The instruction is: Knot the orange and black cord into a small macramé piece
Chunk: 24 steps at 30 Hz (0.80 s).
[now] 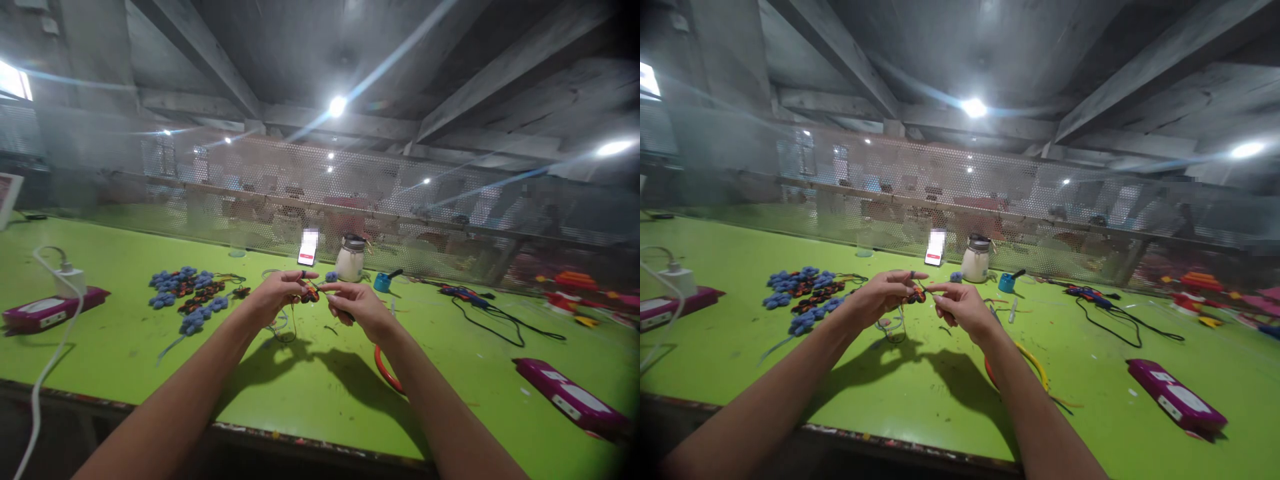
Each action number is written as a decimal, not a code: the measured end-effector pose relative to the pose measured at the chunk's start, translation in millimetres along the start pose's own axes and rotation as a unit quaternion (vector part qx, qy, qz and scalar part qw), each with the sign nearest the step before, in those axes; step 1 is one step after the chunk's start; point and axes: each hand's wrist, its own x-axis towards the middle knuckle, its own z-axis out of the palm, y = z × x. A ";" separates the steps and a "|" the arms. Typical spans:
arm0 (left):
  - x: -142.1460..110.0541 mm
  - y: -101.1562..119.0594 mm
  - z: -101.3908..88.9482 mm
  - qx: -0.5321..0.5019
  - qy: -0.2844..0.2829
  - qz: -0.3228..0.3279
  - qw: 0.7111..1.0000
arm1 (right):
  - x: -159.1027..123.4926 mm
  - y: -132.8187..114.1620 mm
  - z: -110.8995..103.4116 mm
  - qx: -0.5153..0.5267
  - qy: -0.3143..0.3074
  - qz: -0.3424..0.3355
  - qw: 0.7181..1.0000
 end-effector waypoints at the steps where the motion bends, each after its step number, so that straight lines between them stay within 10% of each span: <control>1: 0.0 -0.1 -0.1 0.001 -0.004 0.000 1.000 | 0.1 0.2 -0.1 0.001 -0.003 -0.002 1.000; 24: -0.5 -1.8 -0.9 -0.012 -0.031 0.022 0.999 | -4.7 -5.2 -7.6 -0.022 -0.037 -0.018 0.999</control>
